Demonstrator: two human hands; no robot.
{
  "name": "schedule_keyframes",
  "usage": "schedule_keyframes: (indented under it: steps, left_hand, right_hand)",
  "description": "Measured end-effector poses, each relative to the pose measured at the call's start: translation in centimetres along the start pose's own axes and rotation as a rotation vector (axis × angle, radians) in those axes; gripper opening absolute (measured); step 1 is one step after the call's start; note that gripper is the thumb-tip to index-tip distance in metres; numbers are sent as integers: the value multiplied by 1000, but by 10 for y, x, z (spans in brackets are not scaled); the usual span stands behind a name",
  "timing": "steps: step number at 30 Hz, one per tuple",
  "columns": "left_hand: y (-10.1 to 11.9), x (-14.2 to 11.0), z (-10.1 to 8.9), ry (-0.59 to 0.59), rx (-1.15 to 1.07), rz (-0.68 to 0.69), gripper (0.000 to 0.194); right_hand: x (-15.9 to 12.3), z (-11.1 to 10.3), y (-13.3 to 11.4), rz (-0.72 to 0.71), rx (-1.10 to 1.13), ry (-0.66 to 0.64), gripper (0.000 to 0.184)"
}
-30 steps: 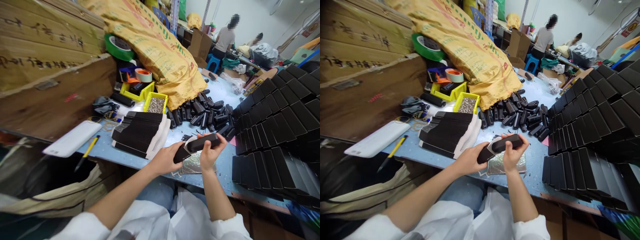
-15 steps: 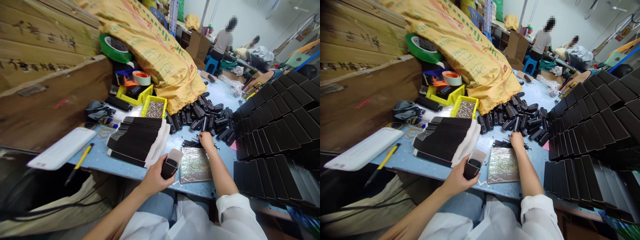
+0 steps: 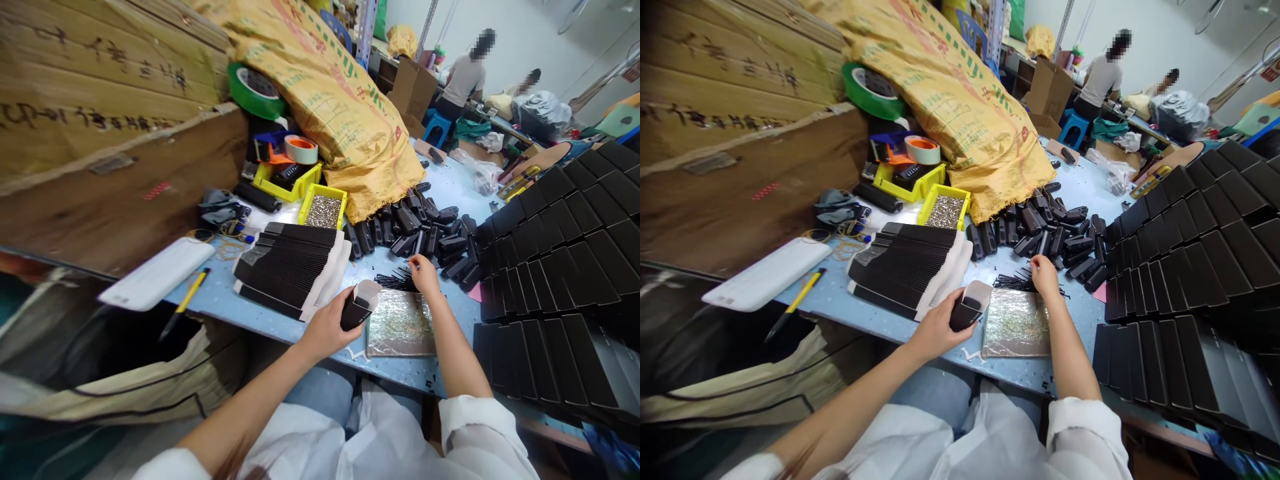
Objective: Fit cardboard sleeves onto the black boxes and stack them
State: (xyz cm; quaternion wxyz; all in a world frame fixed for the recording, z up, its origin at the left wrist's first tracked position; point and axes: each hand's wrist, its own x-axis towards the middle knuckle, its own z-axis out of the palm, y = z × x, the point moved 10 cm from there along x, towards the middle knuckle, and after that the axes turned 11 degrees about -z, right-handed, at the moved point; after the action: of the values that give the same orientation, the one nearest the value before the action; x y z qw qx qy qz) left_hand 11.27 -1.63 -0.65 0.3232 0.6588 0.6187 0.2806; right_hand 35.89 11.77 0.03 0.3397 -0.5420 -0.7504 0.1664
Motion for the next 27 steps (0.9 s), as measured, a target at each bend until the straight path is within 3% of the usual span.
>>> schedule_keyframes:
  steps: [3, 6, 8, 10, 12, 15, 18, 22, 25, 27]
  left_hand:
    - [2, -2, 5, -18, -5, 37, 71]
    - [-1, -3, 13, -53, -3, 37, 84]
    - [-4, -3, 15, -52, -16, 25, 88]
    - [-2, -3, 15, -39, -42, 64, 80]
    - [2, -4, 12, -19, -71, 126, 63]
    - [5, -4, 12, -27, -96, 162, 42]
    - [1, -2, 20, -93, -114, 105, 56]
    - [-9, -2, 27, -133, -138, 4, 80]
    - [-7, -1, 22, -97, -142, 18, 77]
    - [-1, 0, 18, -73, -136, 76, 65]
  right_hand:
    - [-30, -9, -43, 35, 194, 111, 27]
    - [-66, -5, -98, 15, 421, 187, 27]
    - [-79, 3, -133, -81, 324, 123, 17]
    - [-82, 10, -153, -177, 164, 36, 10]
    - [-81, 12, -148, -159, 167, 50, 12]
    - [-83, 31, -118, 43, 476, 77, 33]
    - [-92, 64, -114, 93, 760, 6, 42]
    - [-94, 63, -123, -41, 760, 15, 39]
    - [-91, 56, -99, 126, 763, 46, 35]
    - [-91, 61, -84, 258, 854, 30, 36]
